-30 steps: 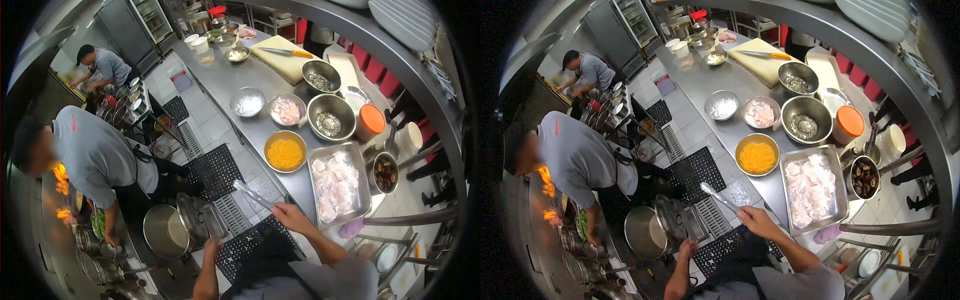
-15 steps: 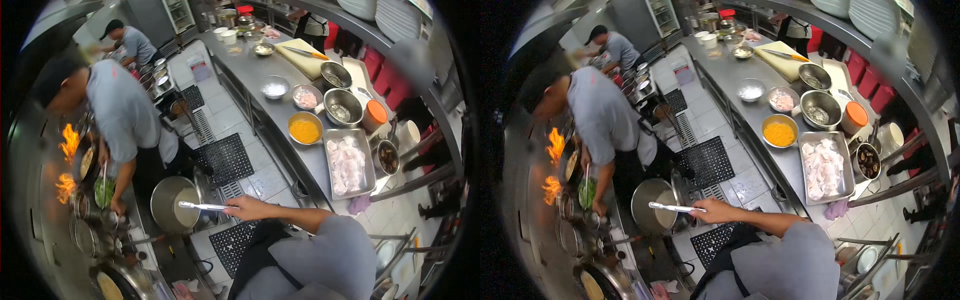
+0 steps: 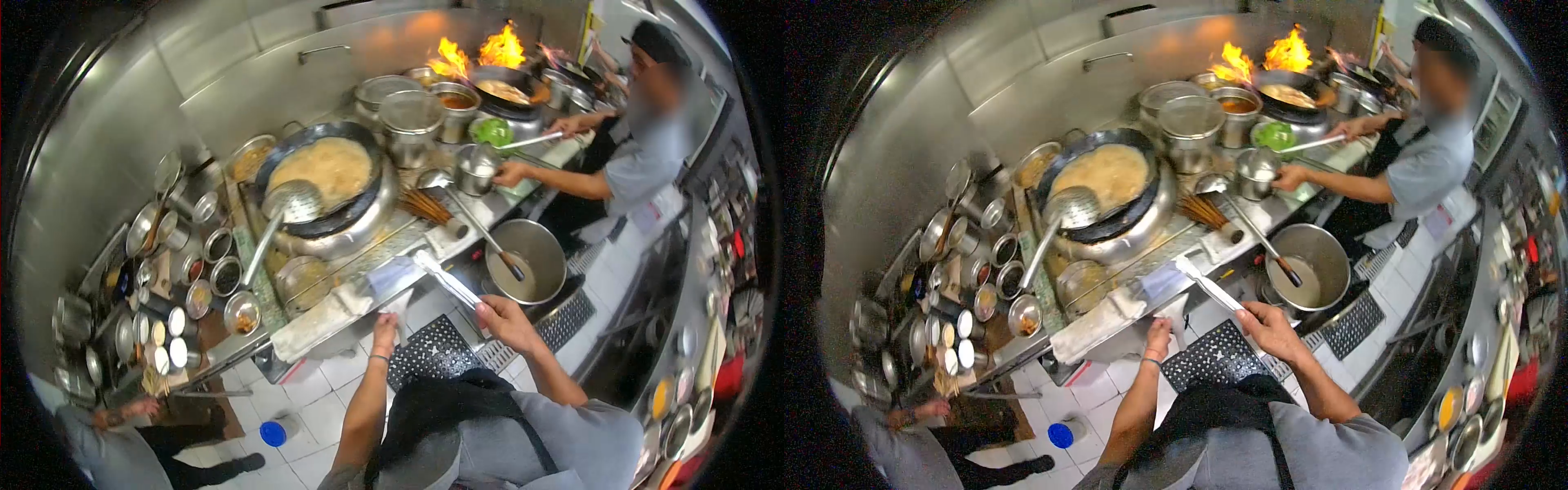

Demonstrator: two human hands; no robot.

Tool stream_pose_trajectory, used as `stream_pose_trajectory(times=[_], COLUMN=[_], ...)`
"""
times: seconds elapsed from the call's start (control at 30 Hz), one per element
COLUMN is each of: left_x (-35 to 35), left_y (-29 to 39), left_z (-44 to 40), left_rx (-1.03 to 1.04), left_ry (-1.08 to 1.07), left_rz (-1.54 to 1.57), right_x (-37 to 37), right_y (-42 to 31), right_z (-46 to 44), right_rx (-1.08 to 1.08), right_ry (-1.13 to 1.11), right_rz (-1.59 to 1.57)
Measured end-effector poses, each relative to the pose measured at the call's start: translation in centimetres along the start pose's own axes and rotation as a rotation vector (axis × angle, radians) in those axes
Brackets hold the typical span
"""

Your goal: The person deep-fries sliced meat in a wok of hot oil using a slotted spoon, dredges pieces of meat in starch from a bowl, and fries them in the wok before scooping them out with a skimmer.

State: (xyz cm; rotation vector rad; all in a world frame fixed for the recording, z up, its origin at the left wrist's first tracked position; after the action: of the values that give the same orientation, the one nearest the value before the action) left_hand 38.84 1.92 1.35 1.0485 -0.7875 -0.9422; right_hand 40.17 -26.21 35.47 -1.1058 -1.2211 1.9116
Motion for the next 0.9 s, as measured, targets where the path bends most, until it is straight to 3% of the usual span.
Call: stream_pose_trajectory(times=[0.17,0.2,0.23,0.33,0.43,0.63,0.73,0.9], left_x=[-0.7,-0.8,-1.4,-1.5,3.4,13.4,18.4,25.9], left_y=[-1.5,-2.7,-1.8,-1.5,8.9,24.2,29.5,31.4], left_z=[1.7,2.1,3.3,5.5,7.2,0.7,-4.9,-14.5], left_rx=[0.234,0.17,0.277,0.02,0.077,0.039,-0.088,-0.339], left_ry=[0.098,0.075,0.087,-0.028,-0.353,-0.574,-0.523,-0.69], left_rz=[-0.087,0.023,-0.264,-0.702,-0.304,0.174,0.499,0.841], right_x=[2.7,2.9,2.3,0.5,-1.7,-6.5,-10.0,-15.4], right_y=[-4.7,-5.4,-5.1,-7.5,-9.3,-13.9,-16.1,-19.2], right_z=[-3.3,-4.0,-5.0,-6.4,-8.7,-15.1,-20.3,-28.6], right_rx=[0.059,0.078,0.072,0.018,-0.098,-0.341,-0.456,-0.516], right_ry=[-0.113,-0.12,-0.157,-0.161,-0.184,-0.117,-0.071,0.102], right_rz=[-0.284,-0.376,-0.455,-0.612,-0.662,-0.55,-0.476,-0.301])
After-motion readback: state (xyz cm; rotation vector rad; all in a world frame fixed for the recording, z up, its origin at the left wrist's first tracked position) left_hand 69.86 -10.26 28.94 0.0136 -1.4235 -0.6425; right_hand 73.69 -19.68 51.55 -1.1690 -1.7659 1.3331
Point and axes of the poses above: each hand's wrist, its own z-axis away from the middle knuckle, its own x-axis out of the palm, y = z × x, the point moved 7 cm from there along -z, towards the middle knuckle, and after that the axes turned 6 degrees about x, right-handed, at the moved point
